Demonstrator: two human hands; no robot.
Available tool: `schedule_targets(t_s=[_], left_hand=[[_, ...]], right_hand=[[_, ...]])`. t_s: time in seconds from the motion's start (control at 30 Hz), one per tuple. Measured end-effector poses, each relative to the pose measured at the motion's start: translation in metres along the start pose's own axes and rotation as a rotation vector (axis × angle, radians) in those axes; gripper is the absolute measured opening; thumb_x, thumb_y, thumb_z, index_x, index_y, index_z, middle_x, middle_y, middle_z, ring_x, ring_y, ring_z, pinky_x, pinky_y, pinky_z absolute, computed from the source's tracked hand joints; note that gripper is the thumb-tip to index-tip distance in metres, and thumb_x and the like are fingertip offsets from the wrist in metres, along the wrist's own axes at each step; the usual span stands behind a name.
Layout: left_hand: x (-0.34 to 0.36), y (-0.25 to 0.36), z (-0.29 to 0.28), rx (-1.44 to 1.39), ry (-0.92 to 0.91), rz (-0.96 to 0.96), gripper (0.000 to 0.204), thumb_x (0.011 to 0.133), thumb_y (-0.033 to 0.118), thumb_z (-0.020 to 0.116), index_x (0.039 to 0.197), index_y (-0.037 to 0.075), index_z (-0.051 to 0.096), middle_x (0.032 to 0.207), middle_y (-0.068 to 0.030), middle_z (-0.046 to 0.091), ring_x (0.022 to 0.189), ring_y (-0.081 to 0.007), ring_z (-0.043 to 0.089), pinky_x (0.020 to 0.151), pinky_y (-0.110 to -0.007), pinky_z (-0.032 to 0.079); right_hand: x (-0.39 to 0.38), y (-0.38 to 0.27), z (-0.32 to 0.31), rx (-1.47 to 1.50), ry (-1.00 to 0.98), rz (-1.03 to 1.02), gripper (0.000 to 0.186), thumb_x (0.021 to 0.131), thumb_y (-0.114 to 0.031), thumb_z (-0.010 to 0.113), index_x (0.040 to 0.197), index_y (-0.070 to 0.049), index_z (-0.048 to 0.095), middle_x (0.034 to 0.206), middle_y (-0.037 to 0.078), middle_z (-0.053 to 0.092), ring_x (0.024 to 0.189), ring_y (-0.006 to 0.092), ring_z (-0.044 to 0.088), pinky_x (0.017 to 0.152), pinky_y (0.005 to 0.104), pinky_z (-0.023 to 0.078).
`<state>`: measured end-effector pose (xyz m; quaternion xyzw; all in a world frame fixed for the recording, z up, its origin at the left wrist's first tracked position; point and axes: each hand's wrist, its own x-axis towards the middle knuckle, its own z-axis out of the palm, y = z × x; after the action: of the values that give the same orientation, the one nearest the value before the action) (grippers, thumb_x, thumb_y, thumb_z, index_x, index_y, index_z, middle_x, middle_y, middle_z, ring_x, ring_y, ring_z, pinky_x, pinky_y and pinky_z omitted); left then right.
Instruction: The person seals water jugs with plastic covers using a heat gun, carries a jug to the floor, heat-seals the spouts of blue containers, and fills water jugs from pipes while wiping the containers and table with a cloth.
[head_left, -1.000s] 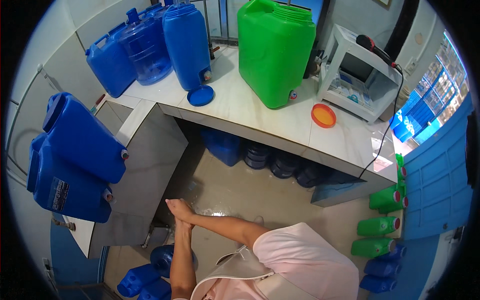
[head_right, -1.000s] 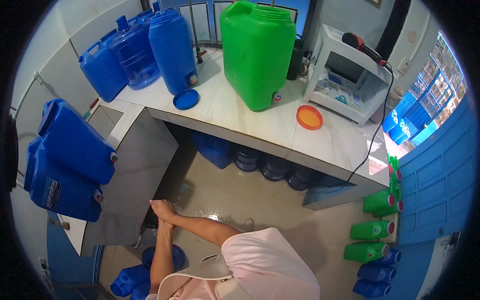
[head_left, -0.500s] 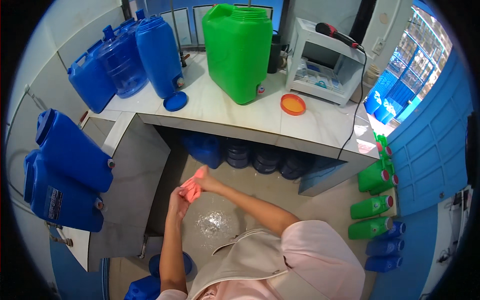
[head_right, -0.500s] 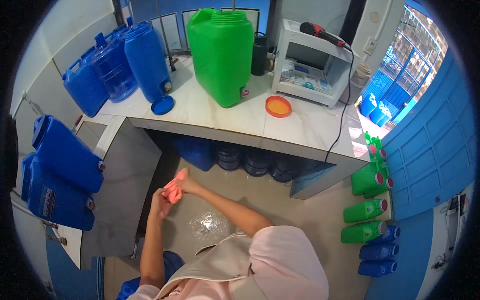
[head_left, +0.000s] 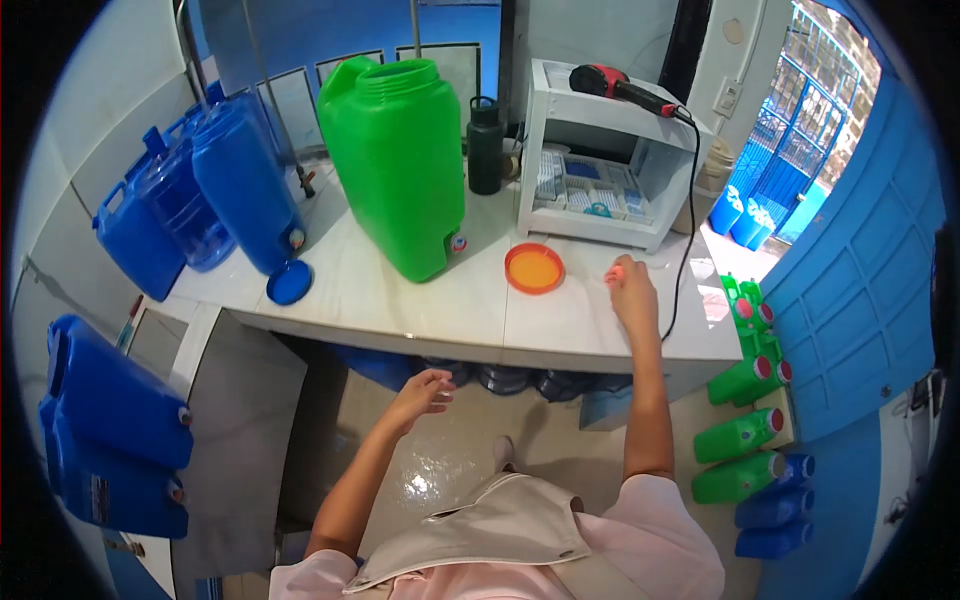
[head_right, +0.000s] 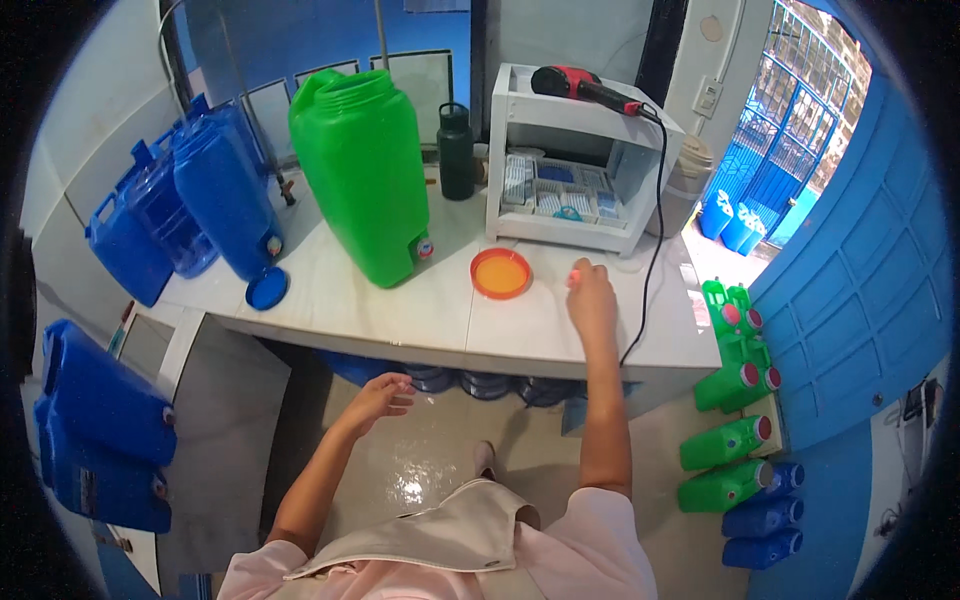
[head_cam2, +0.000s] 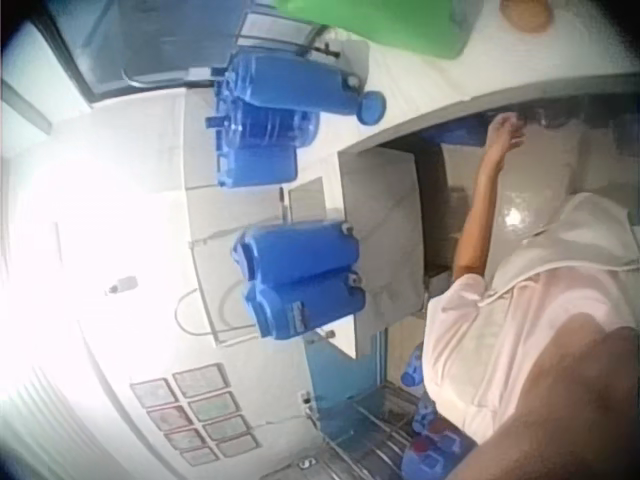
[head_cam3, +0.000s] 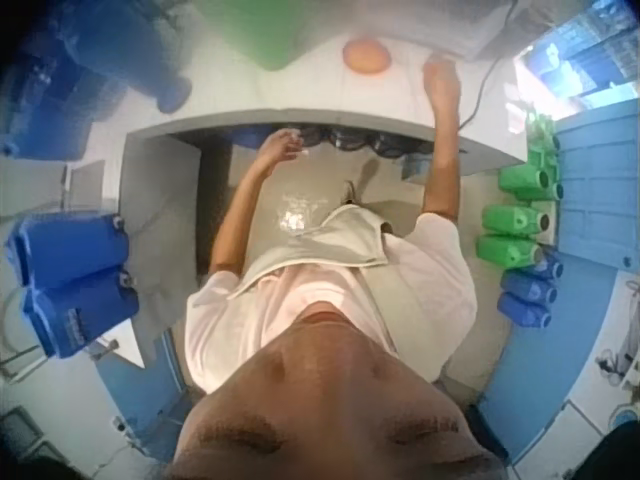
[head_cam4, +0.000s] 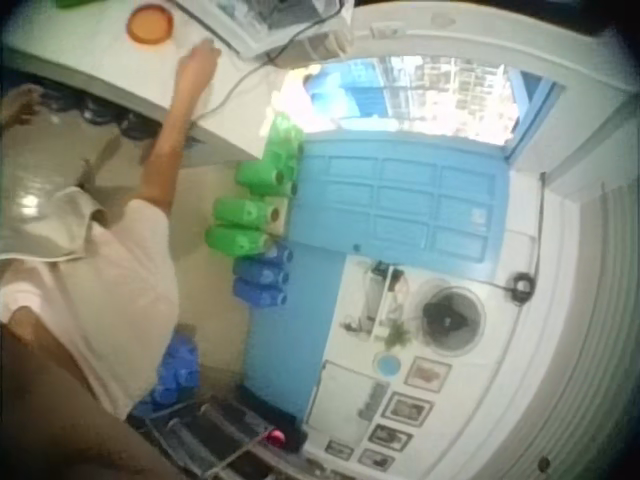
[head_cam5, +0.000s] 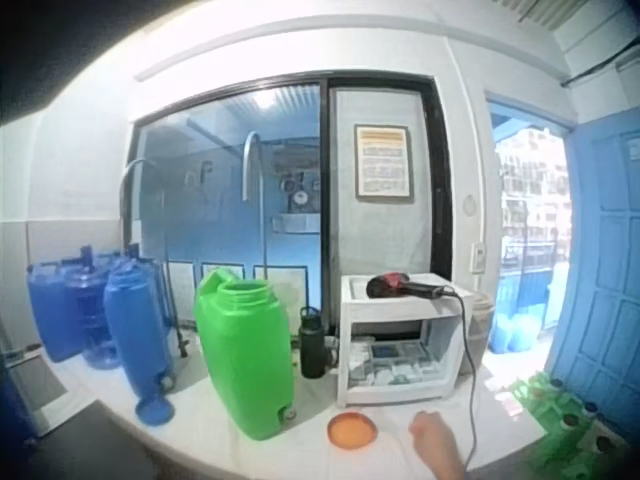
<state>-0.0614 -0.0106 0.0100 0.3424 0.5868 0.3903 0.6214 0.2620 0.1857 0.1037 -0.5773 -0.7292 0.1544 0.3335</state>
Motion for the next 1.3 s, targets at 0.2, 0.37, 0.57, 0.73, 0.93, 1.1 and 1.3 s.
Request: schedule_targets(t_s=[0.2,0.37,0.57,0.73,0.93,1.1,1.3], left_hand=[[0.045,0.025,-0.018,0.002,0.130,0.053,0.028,0.090,0.023,0.050,0.112,0.004,0.052,0.104,-0.0074,0.059,0.093,-0.0184,0.058,0.080,-0.033,0.048],[0.080,0.054,-0.007,-0.132,0.122,0.053,0.031,0.092,0.026,0.047,0.113,0.003,0.052,0.103,-0.0077,0.058,0.091,-0.0180,0.057,0.077,-0.032,0.049],[0.125,0.071,0.007,-0.331,0.098,0.046,0.051,0.093,0.040,0.039,0.127,0.001,0.037,0.113,-0.0144,0.052,0.093,-0.0262,0.058,0.083,-0.038,0.049],[0.135,0.116,0.029,-0.612,-0.028,0.015,0.071,0.088,0.060,0.029,0.134,0.006,0.028,0.111,-0.0150,0.051,0.097,-0.0244,0.055,0.084,-0.034,0.047],[0.143,0.112,0.031,0.134,0.195,0.526,0.066,0.090,0.048,0.042,0.135,0.002,0.023,0.129,-0.0220,0.037,0.121,-0.0335,0.036,0.101,-0.040,0.028],[0.103,0.204,0.009,0.894,0.454,1.195,0.086,0.077,0.052,0.058,0.138,0.006,0.019,0.136,-0.0260,0.027,0.126,-0.0399,0.029,0.101,-0.054,0.021],[0.042,0.369,-0.053,1.110,0.868,1.544,0.079,0.077,0.056,0.054,0.134,0.007,0.029,0.136,-0.0190,0.035,0.125,-0.0325,0.035,0.101,-0.048,0.019]], right_hand=[[0.076,0.048,0.087,-0.153,-0.120,-0.027,0.047,0.082,-0.036,0.054,0.118,-0.007,0.050,0.115,0.028,0.052,0.108,0.0383,0.050,0.087,0.0427,0.044],[0.122,0.058,0.156,-0.175,-0.233,-0.004,0.036,0.079,-0.032,0.054,0.098,-0.001,0.058,0.090,0.028,0.059,0.088,0.0411,0.059,0.077,0.0436,0.047],[0.114,-0.018,0.120,-0.049,-0.395,0.023,0.026,0.076,-0.022,0.056,0.096,-0.005,0.058,0.089,0.021,0.062,0.084,0.0360,0.061,0.073,0.0393,0.049],[0.096,-0.062,0.104,0.322,-0.309,-0.595,0.024,0.078,-0.013,0.053,0.100,-0.002,0.054,0.094,0.017,0.059,0.086,0.0316,0.057,0.070,0.0412,0.048],[0.063,-0.037,0.120,0.984,-0.518,0.205,0.041,0.091,-0.034,0.040,0.113,-0.002,0.052,0.114,0.013,0.050,0.111,0.0230,0.046,0.093,0.0361,0.036],[0.095,-0.116,0.085,0.634,-0.012,-0.566,0.048,0.094,-0.027,0.026,0.125,0.006,0.043,0.124,0.020,0.043,0.120,0.0319,0.037,0.103,0.0391,0.024],[0.209,-0.269,0.041,0.677,0.220,-1.021,0.045,0.092,-0.023,0.027,0.122,0.005,0.046,0.126,0.019,0.046,0.121,0.0314,0.038,0.102,0.0379,0.026]])
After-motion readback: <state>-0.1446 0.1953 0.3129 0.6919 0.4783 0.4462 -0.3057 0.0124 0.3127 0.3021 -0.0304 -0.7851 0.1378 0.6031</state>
